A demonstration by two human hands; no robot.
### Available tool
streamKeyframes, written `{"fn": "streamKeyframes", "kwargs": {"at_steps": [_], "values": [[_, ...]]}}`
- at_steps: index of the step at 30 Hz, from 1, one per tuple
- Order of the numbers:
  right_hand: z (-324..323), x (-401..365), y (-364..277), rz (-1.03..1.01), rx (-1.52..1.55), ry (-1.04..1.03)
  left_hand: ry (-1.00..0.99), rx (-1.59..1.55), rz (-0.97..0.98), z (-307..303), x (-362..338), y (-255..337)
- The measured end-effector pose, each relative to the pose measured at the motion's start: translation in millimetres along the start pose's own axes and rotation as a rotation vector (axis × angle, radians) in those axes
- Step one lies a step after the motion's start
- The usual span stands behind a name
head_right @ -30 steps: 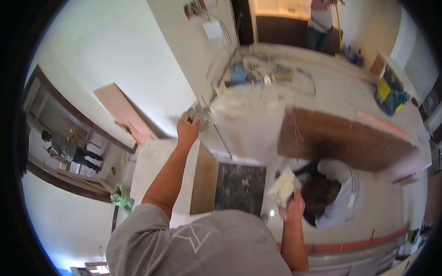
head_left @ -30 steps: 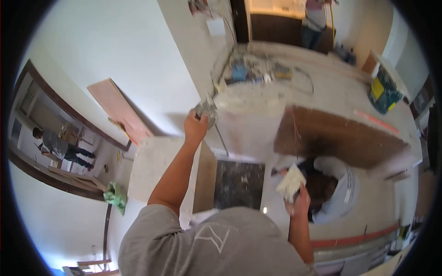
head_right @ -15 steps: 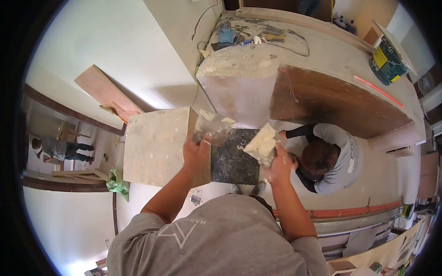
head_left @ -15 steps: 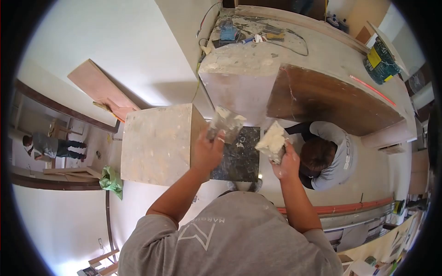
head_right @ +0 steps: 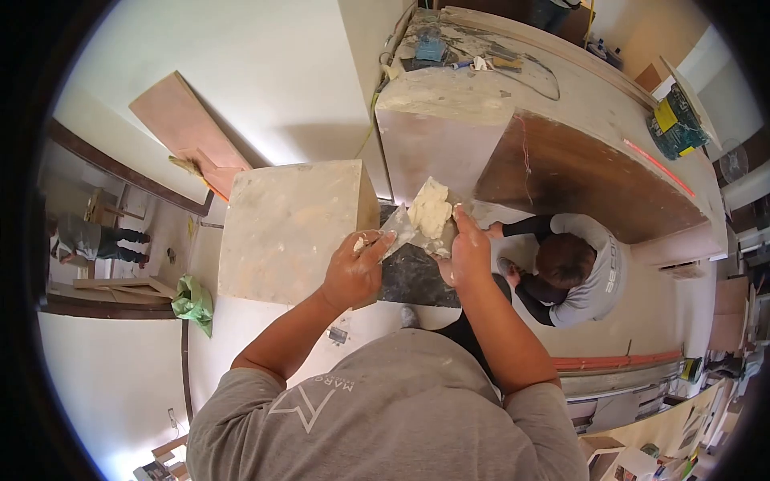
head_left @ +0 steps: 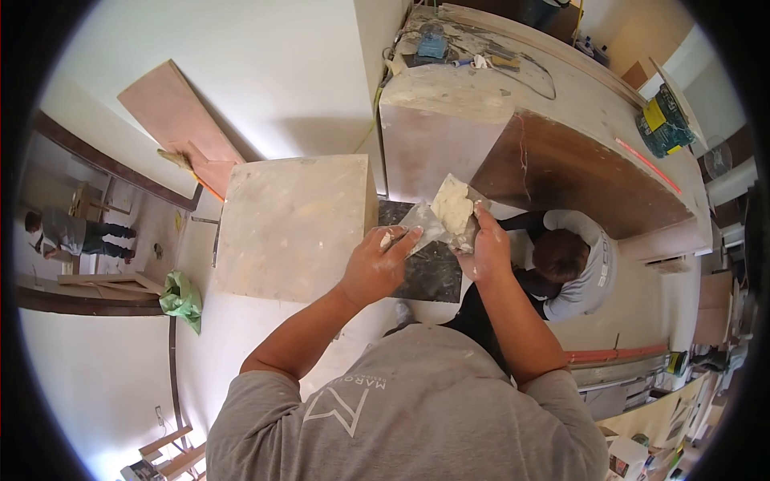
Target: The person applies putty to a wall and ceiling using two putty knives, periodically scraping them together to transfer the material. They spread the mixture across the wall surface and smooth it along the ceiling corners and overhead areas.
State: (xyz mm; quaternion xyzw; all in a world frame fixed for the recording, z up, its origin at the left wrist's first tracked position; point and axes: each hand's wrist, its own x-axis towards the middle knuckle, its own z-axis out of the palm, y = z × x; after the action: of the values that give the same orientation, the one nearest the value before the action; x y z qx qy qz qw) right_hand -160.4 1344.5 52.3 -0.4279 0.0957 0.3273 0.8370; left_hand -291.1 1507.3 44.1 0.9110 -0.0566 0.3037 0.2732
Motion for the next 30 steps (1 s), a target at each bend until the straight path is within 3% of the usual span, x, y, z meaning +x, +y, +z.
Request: {"fn": "streamKeyframes", "kwargs": {"at_steps": [5,6,8,9,12,16,20,22,23,26,27,30], "values": [[12.9,-11.5,-8.0,0.018,0.049,0.018,-0.071,0.111,-0.079,-7.0,-28.6,-25.8],[7.0,-9.0,-15.6,-0.005,0.045,-0.08,-0.09,0.137,-0.096,-9.1,-33.4,-33.5],[-10.5,-3.1,-29.8,-0.045,0.043,-0.266,-0.014,0.093,-0.296,-13.2,-41.9,-41.1],[3.4,-9.8,-36.0,-0.065,0.048,-0.182,0.019,0.067,-0.393,-14.0,-45.6,-45.8],[4.3,-10.0,-40.5,0.028,-0.024,-0.196,0.324,-0.641,-0.881,-9.8,-48.8,-69.8],[3.2,8.7,1.3,0.291,-0.022,-0.269,0.461,-1.279,-1.01,-14.7,-34.8,-75.9],[32.1,26.6,43.5,0.447,-0.086,-0.39,0.332,-1.169,-1.113,-6.5,-19.5,-97.3],[55.0,39.0,39.1,0.386,-0.105,-0.384,0.283,-1.162,-1.139,-3.7,-1.3,-104.5],[65.8,50.0,26.2,0.367,-0.041,-0.386,0.223,-0.985,-1.114,-10.4,4.3,-115.6],[93.8,93.7,-19.1,0.282,0.075,-0.414,-0.224,-0.388,-1.06,-23.1,10.9,-150.7],[94.7,113.1,-37.7,0.227,0.061,-0.44,-0.223,-0.397,-1.044,-12.0,-5.3,-175.7],[108.8,171.9,-104.2,0.107,-0.147,-0.456,-0.084,-0.346,-1.272,-10.8,-22.5,-220.5]]}}
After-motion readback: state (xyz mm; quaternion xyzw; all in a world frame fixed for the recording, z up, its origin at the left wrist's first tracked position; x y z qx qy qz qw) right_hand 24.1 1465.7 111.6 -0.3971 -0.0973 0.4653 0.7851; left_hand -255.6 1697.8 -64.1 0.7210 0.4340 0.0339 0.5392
